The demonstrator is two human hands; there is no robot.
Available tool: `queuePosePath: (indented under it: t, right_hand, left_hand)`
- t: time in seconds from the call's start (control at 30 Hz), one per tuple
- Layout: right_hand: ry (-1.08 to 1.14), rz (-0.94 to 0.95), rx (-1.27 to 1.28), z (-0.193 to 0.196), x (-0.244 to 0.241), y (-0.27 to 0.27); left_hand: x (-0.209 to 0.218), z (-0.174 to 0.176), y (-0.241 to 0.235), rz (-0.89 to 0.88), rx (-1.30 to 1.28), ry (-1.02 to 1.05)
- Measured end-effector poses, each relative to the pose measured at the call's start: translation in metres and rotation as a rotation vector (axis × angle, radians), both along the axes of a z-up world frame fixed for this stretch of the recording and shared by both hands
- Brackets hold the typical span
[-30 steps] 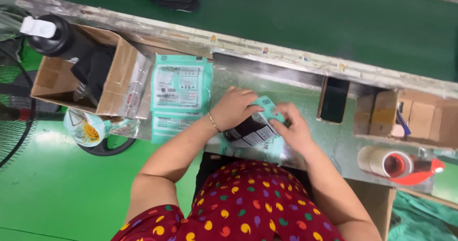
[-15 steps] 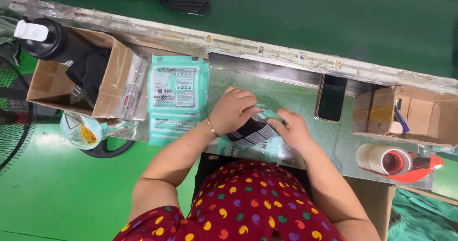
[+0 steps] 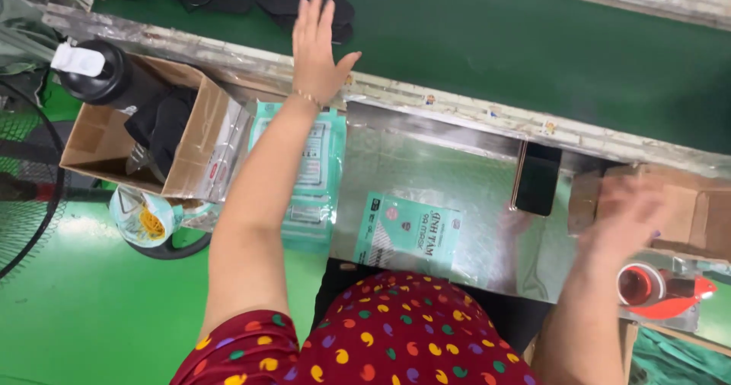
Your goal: The person is packing black face masks into individual plastic bags at a factory workstation.
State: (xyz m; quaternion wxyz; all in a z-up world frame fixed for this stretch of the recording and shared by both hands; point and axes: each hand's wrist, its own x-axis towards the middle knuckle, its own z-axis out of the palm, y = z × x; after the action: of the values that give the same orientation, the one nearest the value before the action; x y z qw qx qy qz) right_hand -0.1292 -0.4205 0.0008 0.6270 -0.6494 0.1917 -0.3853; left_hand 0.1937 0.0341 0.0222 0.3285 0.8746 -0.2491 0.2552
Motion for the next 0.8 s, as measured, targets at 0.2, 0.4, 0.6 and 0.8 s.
queuePosePath:
  t: [0.2,0.4,0.6,0.8]
  right_hand:
    - [0.45,0.457,-0.118,-0.083,-0.004,0.09]
    - [0.481,0.459,-0.504,-0.039,0.004,0.128]
    - [0.151,0.394,-1.221,0.084,0.058,0.163]
    - [0.439,0.704,-0.481,-0.005,0.022,0.151]
  left_hand:
    - [0.081,-0.04,0.005,0.5,0.433,0.28]
    - [0.084,-0.055,0.008,0.227,0.664,0.026]
    - [-0.131,0.042,-0.081,-1.041,0.311,-0.022]
    - [-0.193,-0.022,-0.063,-0.711,-0.282,0.442]
